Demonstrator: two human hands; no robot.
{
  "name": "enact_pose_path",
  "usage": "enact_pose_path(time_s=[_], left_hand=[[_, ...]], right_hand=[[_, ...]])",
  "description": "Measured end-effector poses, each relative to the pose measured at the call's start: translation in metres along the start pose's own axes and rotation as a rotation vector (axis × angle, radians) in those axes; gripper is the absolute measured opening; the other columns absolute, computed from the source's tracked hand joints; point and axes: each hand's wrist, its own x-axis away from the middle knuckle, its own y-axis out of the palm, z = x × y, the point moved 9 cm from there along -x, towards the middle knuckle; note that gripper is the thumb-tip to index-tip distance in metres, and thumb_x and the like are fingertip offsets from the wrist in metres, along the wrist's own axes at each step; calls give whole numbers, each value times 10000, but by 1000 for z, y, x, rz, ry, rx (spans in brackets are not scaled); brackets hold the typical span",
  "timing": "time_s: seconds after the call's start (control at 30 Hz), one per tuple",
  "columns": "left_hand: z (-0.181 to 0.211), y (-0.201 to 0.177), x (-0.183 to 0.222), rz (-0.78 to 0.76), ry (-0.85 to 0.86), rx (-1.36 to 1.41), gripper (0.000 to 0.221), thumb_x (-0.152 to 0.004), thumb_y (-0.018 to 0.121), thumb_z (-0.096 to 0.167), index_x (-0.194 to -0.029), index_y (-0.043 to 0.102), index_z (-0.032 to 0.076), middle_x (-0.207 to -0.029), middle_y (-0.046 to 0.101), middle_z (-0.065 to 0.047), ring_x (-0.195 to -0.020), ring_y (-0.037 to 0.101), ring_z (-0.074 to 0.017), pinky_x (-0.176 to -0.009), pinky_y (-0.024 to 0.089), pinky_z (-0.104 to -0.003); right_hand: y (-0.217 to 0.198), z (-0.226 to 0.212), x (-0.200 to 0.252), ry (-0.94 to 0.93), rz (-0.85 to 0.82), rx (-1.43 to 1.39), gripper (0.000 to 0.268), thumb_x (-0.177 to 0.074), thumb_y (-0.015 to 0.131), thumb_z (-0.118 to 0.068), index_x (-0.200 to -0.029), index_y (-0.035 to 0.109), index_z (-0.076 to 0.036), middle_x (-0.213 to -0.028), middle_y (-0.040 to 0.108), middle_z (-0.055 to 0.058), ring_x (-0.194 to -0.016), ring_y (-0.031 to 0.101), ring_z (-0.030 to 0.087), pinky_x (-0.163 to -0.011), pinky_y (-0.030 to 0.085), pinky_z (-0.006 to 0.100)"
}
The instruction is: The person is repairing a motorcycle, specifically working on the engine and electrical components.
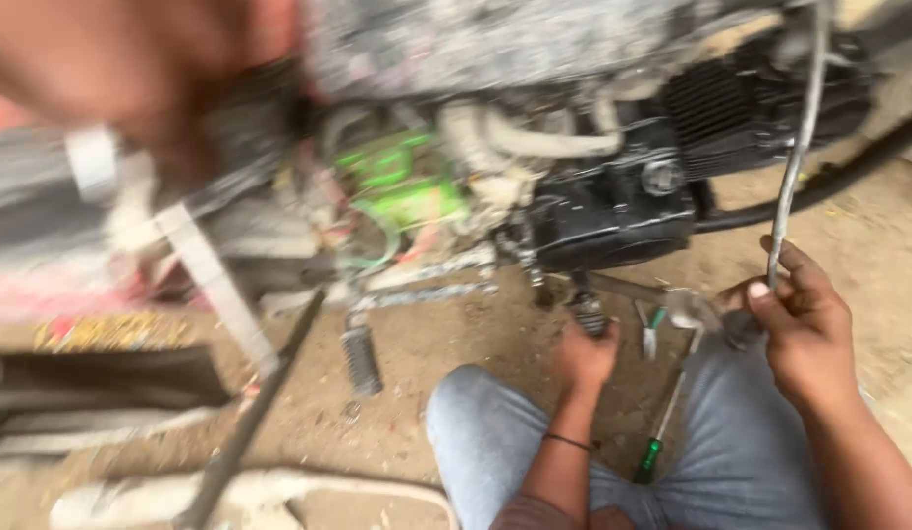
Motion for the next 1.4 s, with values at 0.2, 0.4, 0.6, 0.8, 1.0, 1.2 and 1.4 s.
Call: enact_pose_path(time_s=[0.2, 0.4, 0.6, 0.8, 1.0, 1.2, 1.4], left_hand=[[43, -129, 39, 165, 186, 135, 558, -850, 802, 420, -1220, 640, 35, -1054, 728, -202, -989, 685, -425, -833, 550, -512], [103, -335, 116, 608, 545, 760, 418, -940, 706, 114, -1309, 539, 12, -1144, 642, -127, -1089, 611, -275, -977, 488, -432], [192, -422, 153, 714, 928, 544, 833, -978, 731, 217, -1595, 217, -7, -1277, 582, -153, -1221, 580, -226, -1137, 441, -382], [187, -392, 141, 510, 779, 884, 564, -1103, 555, 261, -1539, 450, -80, -796, 625, -44, -684, 551, -85, -685, 478, -273], [154, -326, 193, 459, 686, 771, 550, -1135, 402, 251, -1583, 309, -55, -858, 573, -31, -812, 573, -112, -798, 559, -296], [137, -293, 184, 297, 663, 740, 566, -1124, 408, 275, -1571, 262, -40, -992, 604, -82, -913, 612, -162, -841, 575, -318], [133, -278, 167, 114, 626, 758, 594, -1108, 426, 316, -1550, 235, -32, -1134, 605, -132, -1010, 635, -211, -890, 583, -349]], right_hand=[[38, 80, -29, -43, -63, -58, 257, -1099, 571, -29, -1340, 499, 22, -1186, 668, -42, -1015, 634, 133, -773, 550, 307], [91, 9, 22, -300, -207, 11, 237, -965, 601, -74, -1194, 545, -47, -1267, 559, 41, -968, 595, 121, -782, 472, 238], [146, -69, 68, -592, -194, 526, 424, -780, 747, -88, -1166, 598, 5, -1315, 605, 185, -1233, 593, 281, -1037, 482, 372], [145, -68, 83, -320, -353, 420, 532, -824, 773, -191, -1318, 618, -66, -1365, 642, 123, -1246, 614, 238, -988, 502, 367], [198, -176, 140, -334, -792, 86, 849, -838, 795, -261, -1533, 378, -7, -1539, 508, 188, -1437, 474, 310, -1178, 358, 444], [195, -110, 201, -139, -1015, -8, 752, -952, 724, -242, -1563, 357, 0, -1569, 478, 253, -1399, 478, 374, -1114, 396, 515], [129, -69, 216, -114, -610, -168, 485, -1014, 585, -306, -1364, 640, 26, -1319, 679, 269, -1149, 718, 371, -959, 602, 505]])
